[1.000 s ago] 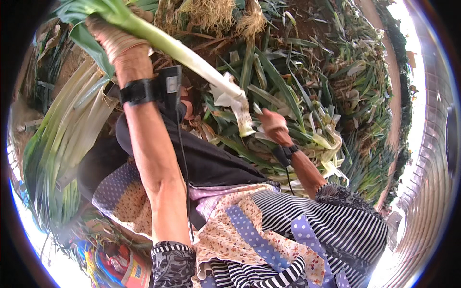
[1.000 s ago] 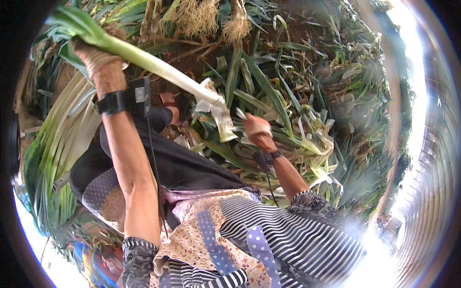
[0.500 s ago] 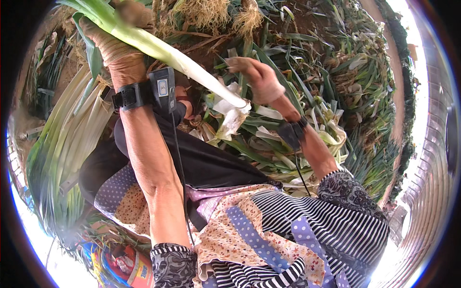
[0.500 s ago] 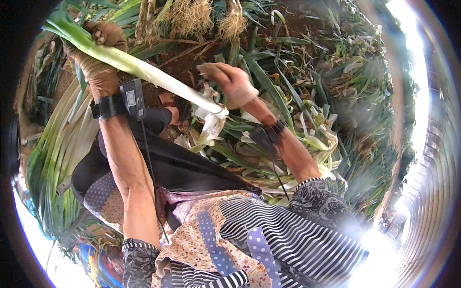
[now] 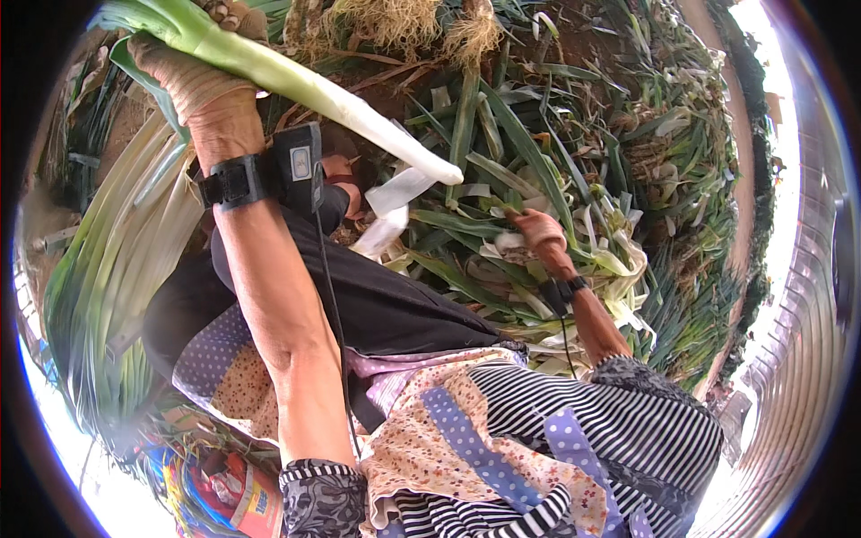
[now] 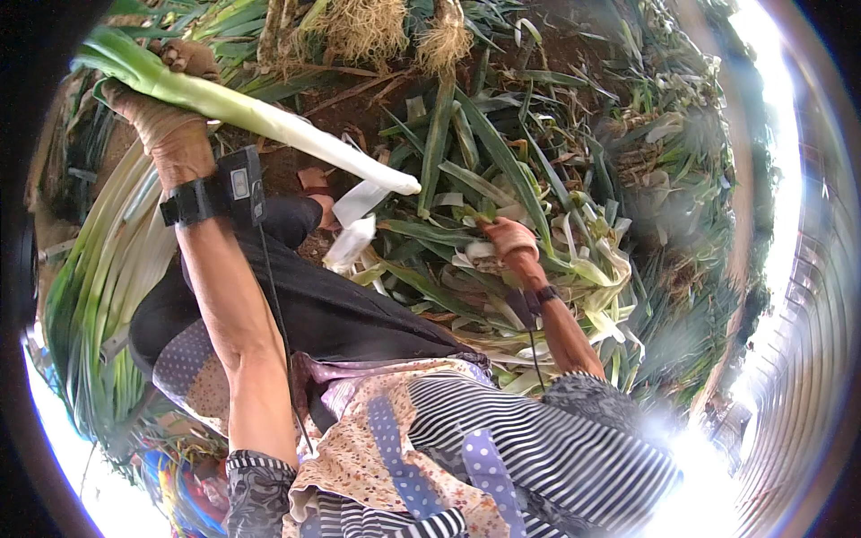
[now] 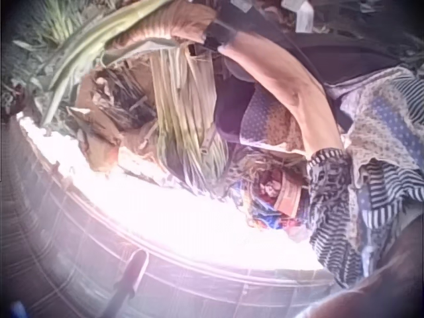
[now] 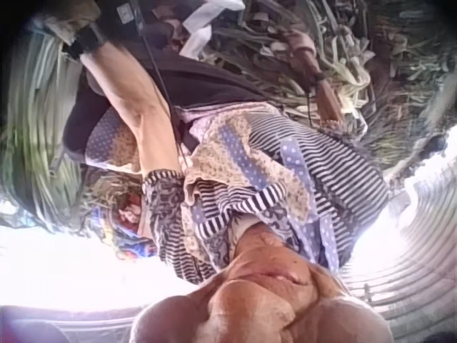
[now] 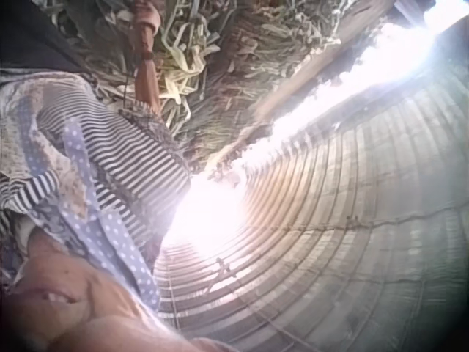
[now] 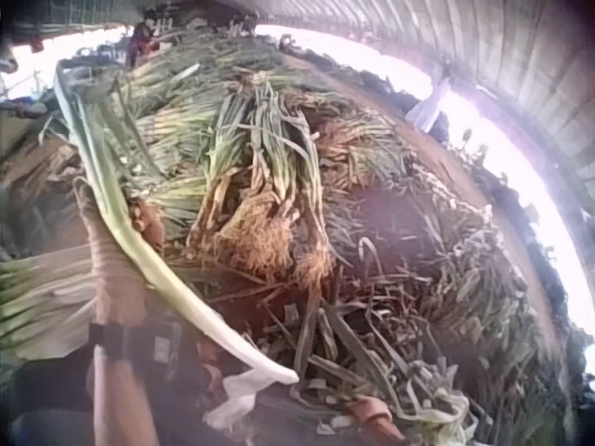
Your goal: The person is stripping the outer leaves of harvested leeks and organizing them into clean bundles.
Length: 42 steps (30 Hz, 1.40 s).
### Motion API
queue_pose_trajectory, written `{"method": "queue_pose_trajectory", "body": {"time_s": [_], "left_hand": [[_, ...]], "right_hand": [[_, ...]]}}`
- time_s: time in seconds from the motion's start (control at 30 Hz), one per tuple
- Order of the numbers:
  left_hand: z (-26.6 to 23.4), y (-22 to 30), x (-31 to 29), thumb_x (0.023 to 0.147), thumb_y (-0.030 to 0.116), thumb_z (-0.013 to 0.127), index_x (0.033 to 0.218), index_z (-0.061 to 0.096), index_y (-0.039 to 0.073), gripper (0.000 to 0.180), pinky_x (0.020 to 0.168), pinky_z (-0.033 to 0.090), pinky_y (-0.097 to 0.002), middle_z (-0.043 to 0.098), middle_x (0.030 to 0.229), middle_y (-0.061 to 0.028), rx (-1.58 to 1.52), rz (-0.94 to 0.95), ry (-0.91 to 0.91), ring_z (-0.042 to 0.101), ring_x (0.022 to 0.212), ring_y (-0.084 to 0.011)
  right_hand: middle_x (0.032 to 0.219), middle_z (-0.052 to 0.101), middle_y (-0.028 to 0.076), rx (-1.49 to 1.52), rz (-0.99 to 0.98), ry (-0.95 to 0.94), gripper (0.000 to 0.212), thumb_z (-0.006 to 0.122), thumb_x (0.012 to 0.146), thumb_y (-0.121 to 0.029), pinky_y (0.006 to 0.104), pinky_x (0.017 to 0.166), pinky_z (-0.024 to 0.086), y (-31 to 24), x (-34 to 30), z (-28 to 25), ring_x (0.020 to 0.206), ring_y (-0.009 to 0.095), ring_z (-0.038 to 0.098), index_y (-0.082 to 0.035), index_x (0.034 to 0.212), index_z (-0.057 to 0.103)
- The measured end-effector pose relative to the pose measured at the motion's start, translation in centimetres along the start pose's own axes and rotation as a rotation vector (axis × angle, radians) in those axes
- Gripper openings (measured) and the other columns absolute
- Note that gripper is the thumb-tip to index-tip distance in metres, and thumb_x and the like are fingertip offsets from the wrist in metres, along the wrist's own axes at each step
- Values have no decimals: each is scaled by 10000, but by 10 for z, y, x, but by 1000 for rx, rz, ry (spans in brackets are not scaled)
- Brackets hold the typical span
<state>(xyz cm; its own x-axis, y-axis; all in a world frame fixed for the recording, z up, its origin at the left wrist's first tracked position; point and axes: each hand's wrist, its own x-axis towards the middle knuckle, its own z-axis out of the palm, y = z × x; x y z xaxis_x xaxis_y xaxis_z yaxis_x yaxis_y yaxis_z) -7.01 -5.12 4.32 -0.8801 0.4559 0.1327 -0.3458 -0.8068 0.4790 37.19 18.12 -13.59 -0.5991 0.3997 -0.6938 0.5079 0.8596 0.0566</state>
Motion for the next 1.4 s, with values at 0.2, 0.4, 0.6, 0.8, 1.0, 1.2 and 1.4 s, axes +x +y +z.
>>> {"method": "queue_pose_trajectory", "body": {"time_s": [0.2,0.4,0.6,0.8,1.0,1.2,1.4], "left_hand": [[5,-8,-5,802,630,419,872,550,132,520,485,468,-344,553,691,-39,345,251,516,531,542,-198],[9,-19,-11,768,587,481,878,548,145,460,496,470,-345,556,734,-44,256,215,717,542,596,-206],[8,-15,-11,781,571,464,907,552,150,448,570,489,-375,575,822,-31,270,156,832,554,648,-231],[-1,-11,-10,798,566,441,910,569,158,442,621,484,-406,595,823,-28,256,136,879,570,668,-234],[0,-14,-12,803,568,429,932,596,165,455,674,472,-426,627,845,-30,266,95,909,588,702,-232],[-4,-13,-13,836,506,429,1021,602,170,421,896,390,-426,639,981,-33,225,126,987,577,898,-213],[-21,14,-11,811,512,441,798,606,172,378,674,492,-420,626,800,-16,38,-106,806,587,701,-218]], "right_hand": [[1090,592,103,781,113,559,589,702,712,-475,363,839,471,-56,-8,-66,984,268,589,-102,1153,588],[1111,589,115,541,-133,719,624,775,656,-354,367,832,483,-114,-29,-145,989,280,585,-86,1178,564],[1040,598,112,552,-327,766,566,832,537,-194,378,784,501,-112,-10,-146,943,296,586,-66,1049,629],[982,595,114,682,-430,737,388,802,557,-125,378,755,500,-118,-5,-142,890,305,585,-34,901,649],[887,579,84,557,-528,899,435,835,540,-117,366,658,493,-119,-13,-136,786,275,573,-82,884,572],[785,614,96,64,-379,850,85,653,684,-104,396,716,497,-115,-24,-132,813,280,595,-66,760,663],[958,620,92,-256,-264,421,323,632,745,-135,435,793,475,-82,-14,-81,890,298,602,-129,1061,565]]}}
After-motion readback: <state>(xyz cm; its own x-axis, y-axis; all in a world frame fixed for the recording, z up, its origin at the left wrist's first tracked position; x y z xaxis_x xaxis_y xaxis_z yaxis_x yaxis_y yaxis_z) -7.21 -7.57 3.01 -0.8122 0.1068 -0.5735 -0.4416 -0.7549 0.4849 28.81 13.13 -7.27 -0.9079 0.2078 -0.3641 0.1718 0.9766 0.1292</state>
